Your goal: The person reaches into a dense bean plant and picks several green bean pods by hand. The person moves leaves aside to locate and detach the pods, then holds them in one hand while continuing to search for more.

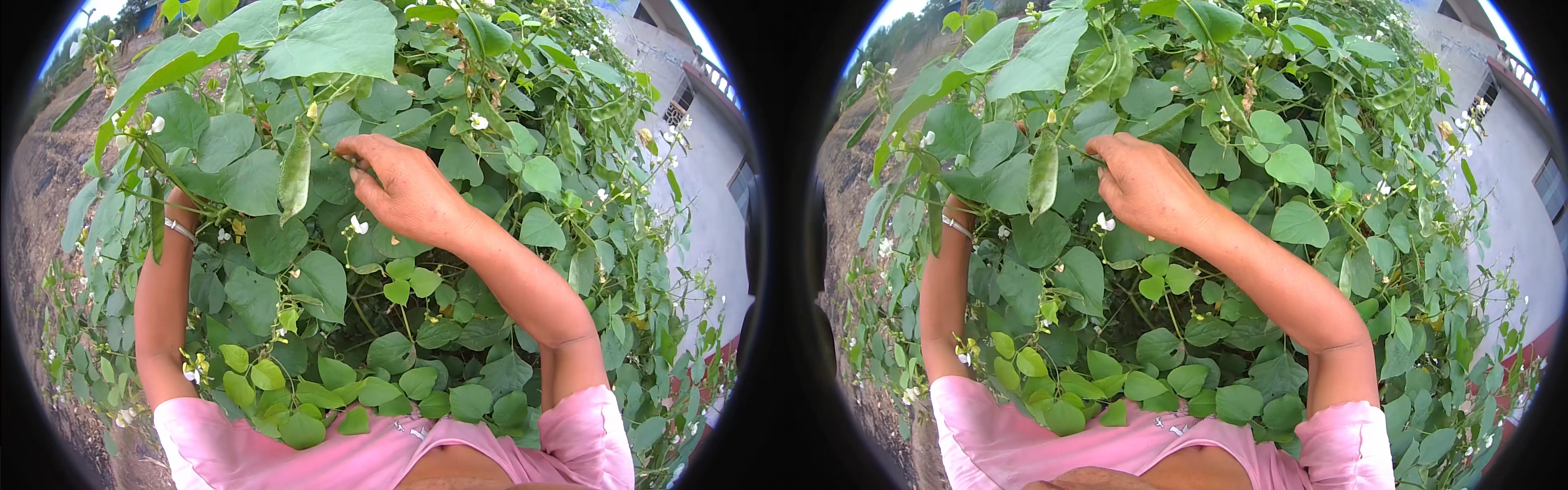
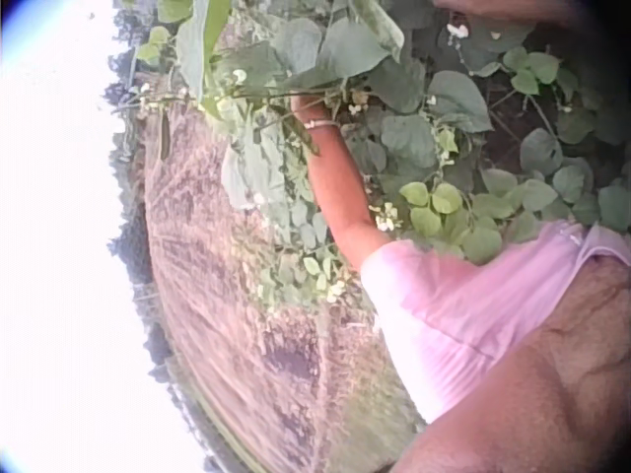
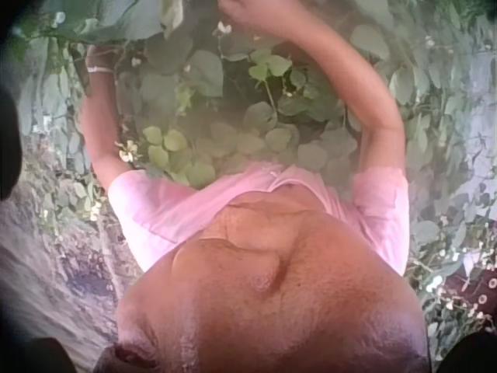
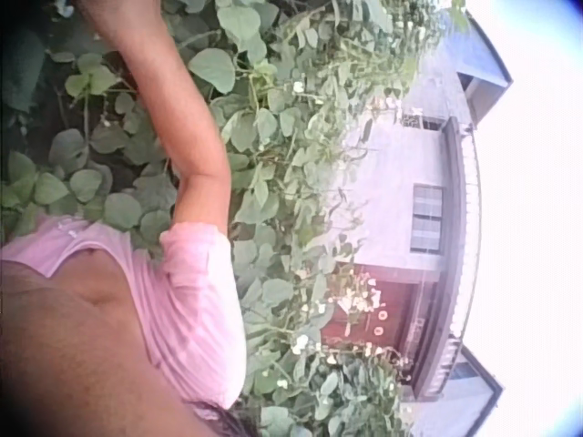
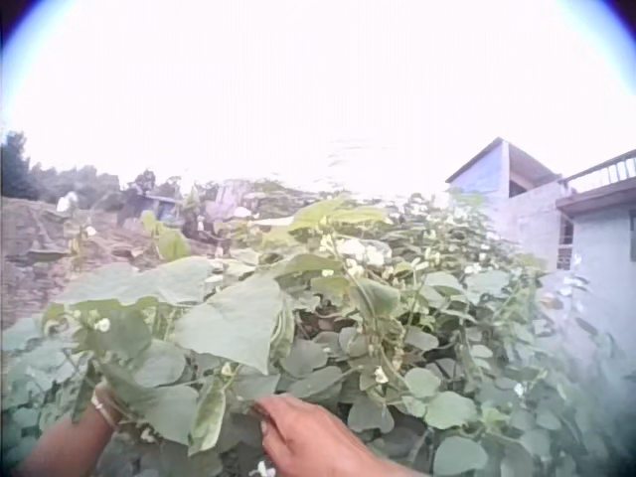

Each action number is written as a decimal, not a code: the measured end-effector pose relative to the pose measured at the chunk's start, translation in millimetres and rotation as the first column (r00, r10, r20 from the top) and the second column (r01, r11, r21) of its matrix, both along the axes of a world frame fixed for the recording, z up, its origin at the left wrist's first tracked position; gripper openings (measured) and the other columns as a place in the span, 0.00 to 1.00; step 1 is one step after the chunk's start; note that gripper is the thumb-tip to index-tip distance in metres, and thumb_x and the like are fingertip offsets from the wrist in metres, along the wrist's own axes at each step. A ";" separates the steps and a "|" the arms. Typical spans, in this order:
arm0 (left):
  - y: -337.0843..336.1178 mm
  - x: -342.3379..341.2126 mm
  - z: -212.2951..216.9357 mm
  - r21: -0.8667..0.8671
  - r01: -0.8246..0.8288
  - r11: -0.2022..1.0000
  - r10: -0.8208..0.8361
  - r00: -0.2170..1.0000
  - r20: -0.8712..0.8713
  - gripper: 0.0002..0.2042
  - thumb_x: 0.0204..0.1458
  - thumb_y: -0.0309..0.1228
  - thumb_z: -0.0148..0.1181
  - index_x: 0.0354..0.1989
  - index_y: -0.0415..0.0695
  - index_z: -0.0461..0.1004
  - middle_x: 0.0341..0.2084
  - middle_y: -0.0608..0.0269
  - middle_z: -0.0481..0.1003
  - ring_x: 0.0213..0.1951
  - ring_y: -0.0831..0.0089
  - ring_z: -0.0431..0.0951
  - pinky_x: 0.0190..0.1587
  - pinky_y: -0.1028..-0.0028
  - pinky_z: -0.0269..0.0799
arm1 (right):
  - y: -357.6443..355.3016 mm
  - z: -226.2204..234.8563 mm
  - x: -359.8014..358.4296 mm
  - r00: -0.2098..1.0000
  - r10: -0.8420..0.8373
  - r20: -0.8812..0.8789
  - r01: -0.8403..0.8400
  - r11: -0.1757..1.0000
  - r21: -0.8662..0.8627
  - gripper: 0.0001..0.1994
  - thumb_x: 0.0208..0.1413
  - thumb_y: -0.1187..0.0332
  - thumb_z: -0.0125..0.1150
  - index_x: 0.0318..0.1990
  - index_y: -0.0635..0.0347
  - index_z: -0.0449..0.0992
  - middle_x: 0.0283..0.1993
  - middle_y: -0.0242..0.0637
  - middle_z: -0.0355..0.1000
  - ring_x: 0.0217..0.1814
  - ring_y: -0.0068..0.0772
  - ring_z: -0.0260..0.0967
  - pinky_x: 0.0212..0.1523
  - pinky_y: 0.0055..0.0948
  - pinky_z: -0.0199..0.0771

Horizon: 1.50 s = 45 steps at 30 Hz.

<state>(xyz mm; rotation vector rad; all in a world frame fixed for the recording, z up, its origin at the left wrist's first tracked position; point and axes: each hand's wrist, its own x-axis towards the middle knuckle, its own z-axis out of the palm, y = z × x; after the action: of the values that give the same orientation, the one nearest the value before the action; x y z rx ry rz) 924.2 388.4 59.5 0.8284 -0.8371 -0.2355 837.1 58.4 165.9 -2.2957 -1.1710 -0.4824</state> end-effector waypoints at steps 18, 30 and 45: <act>30.7 -24.3 -8.4 0.034 -0.318 0.948 0.319 0.947 -0.028 0.21 0.59 0.36 0.48 0.60 0.45 0.59 0.52 0.59 0.67 0.52 0.69 0.69 0.56 0.69 0.66 | 41.3 91.9 114.8 0.915 -0.402 -0.045 0.404 0.901 0.159 0.20 0.51 0.63 0.52 0.50 0.64 0.71 0.47 0.49 0.73 0.51 0.49 0.70 0.53 0.38 0.68; 27.0 -24.7 -29.0 0.107 -0.517 0.849 0.517 0.855 0.023 0.20 0.58 0.34 0.49 0.59 0.45 0.60 0.49 0.60 0.68 0.50 0.71 0.70 0.54 0.71 0.66 | 59.1 101.5 137.8 0.944 -0.322 0.076 0.331 0.921 -0.203 0.15 0.47 0.64 0.54 0.42 0.60 0.75 0.43 0.47 0.74 0.48 0.47 0.72 0.49 0.40 0.70; -14.3 -139.4 40.6 0.494 -0.819 -0.293 0.859 0.002 0.512 0.13 0.55 0.26 0.51 0.47 0.34 0.69 0.34 0.63 0.72 0.35 0.79 0.69 0.39 0.78 0.65 | 7.6 125.6 123.0 0.917 -0.285 0.278 0.354 0.904 -0.241 0.17 0.48 0.74 0.51 0.48 0.61 0.69 0.45 0.53 0.73 0.49 0.51 0.71 0.48 0.43 0.71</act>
<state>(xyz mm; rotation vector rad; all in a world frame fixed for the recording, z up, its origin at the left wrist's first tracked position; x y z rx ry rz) 784.8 374.1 100.1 2.0571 0.2635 0.8859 960.1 66.0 291.5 -2.7689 -1.0214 -0.7709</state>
